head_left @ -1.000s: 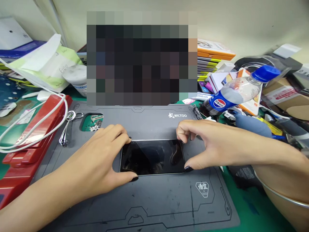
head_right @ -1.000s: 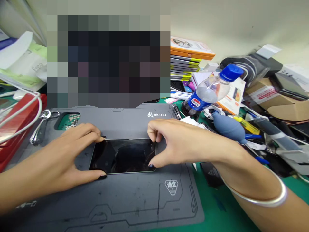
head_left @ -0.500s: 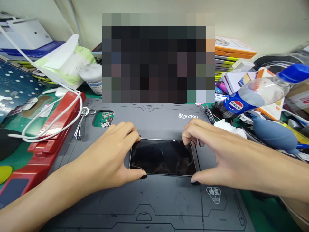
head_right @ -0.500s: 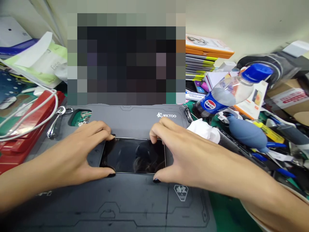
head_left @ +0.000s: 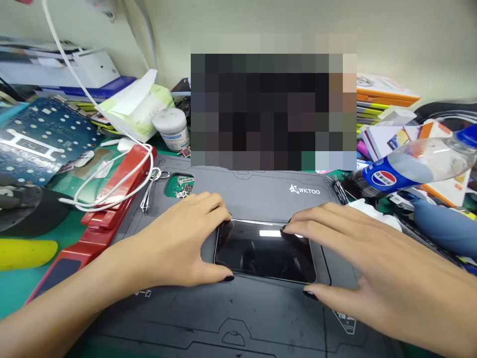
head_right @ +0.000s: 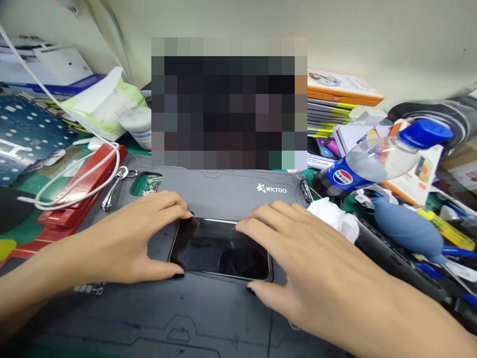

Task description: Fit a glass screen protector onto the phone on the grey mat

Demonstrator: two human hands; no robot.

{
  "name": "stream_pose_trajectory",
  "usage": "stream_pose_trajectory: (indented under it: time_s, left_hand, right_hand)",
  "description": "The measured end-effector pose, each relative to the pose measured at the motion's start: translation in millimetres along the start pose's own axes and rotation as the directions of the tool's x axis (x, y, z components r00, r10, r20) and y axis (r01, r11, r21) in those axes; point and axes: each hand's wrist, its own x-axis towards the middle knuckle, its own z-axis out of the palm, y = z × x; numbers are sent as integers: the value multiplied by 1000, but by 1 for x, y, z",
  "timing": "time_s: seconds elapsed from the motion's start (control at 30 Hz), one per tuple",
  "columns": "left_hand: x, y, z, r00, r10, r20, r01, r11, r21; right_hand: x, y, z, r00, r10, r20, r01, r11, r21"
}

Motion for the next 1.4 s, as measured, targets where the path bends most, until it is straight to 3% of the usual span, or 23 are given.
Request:
stream_pose_trajectory:
  time_s: [0.13,0.23,0.4,0.47,0.67,0.8,0.9,1.03,1.17,1.3,1.4]
  left_hand:
    - [-1,-4,-3,999,-36,-20,34,996,-84]
    - [1,-7,-2,991,-22,-134,7,993,-115]
    - [3,-10,2,892,-15,-451,25,1000,15]
    - [3,-11,3,871,-50,-489,74,997,32]
    - [4,-12,5,883,-62,-466,77,997,13]
    - [6,-11,6,881,-83,-465,95,995,2]
    - [6,-12,6,887,-77,-455,89,996,5]
    - [3,-16,10,920,-67,-387,63,998,-23]
    - [0,-15,12,973,14,-232,-15,1000,-1]
    - [0,-6,8,996,59,-66,-56,998,41]
    - [1,-1,6,996,79,-33,-75,992,100]
  right_hand:
    - [6,7,0,998,-30,-47,30,1000,2]
    - [12,16,5,994,-43,-97,45,999,14]
    - [21,38,17,962,2,-273,-15,999,-44]
    - [24,48,23,946,27,-324,-53,996,-73]
    - [29,55,31,913,45,-405,-91,991,-96]
    - [26,40,15,781,112,-614,-204,975,-82]
    - [24,33,1,736,97,-670,-217,971,-97]
    - [16,35,-13,800,85,-594,-192,974,-120]
    - [-4,40,-15,881,189,-433,-263,958,-117]
    - [-27,45,-3,900,312,-305,-357,928,-104]
    - [-41,50,8,896,349,-274,-384,919,-86]
